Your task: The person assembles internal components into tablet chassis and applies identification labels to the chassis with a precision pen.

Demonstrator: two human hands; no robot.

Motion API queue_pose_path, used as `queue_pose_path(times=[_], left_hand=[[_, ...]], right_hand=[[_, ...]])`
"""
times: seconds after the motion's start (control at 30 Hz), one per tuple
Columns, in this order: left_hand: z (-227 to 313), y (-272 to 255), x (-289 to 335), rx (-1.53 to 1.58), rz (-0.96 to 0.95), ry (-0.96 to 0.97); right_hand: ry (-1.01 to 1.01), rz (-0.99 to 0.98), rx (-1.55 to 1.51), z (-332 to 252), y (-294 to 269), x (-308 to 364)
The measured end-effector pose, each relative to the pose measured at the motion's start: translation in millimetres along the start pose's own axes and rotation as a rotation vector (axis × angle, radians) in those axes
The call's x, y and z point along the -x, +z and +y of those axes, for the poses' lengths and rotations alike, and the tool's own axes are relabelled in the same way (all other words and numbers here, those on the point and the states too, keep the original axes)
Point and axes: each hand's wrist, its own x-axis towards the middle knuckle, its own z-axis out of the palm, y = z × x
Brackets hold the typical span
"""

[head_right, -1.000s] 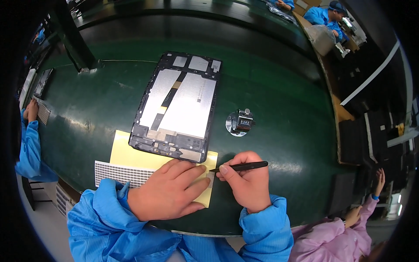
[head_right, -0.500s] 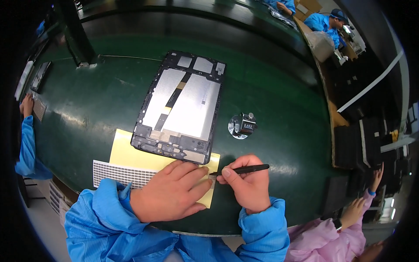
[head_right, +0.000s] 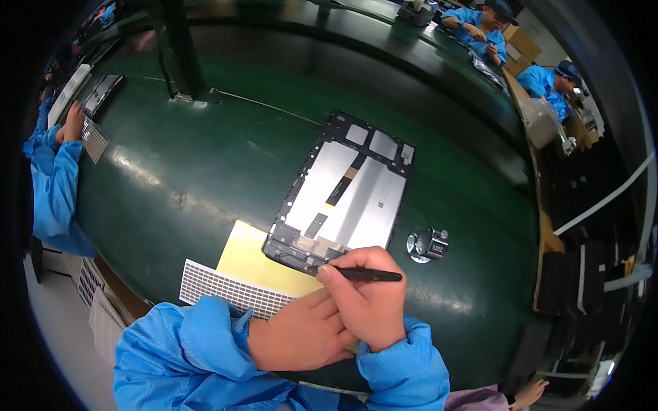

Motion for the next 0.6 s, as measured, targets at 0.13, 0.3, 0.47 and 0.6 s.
queue_pose_path(times=[0.13,0.3,0.47,0.6], left_hand=[[0,1,0,-0.013,0.022,0.008],[-2,0,0,-0.028,0.025,0.018],[-2,2,0,-0.009,0.026,0.026],[-1,2,1,-0.011,0.026,0.027]], right_hand=[[-0.039,-0.001,0.059,1,1,0],[-0.057,0.009,0.085,3,1,2],[-0.103,0.029,0.073,9,1,3],[-0.138,0.020,0.131,11,-2,3]])
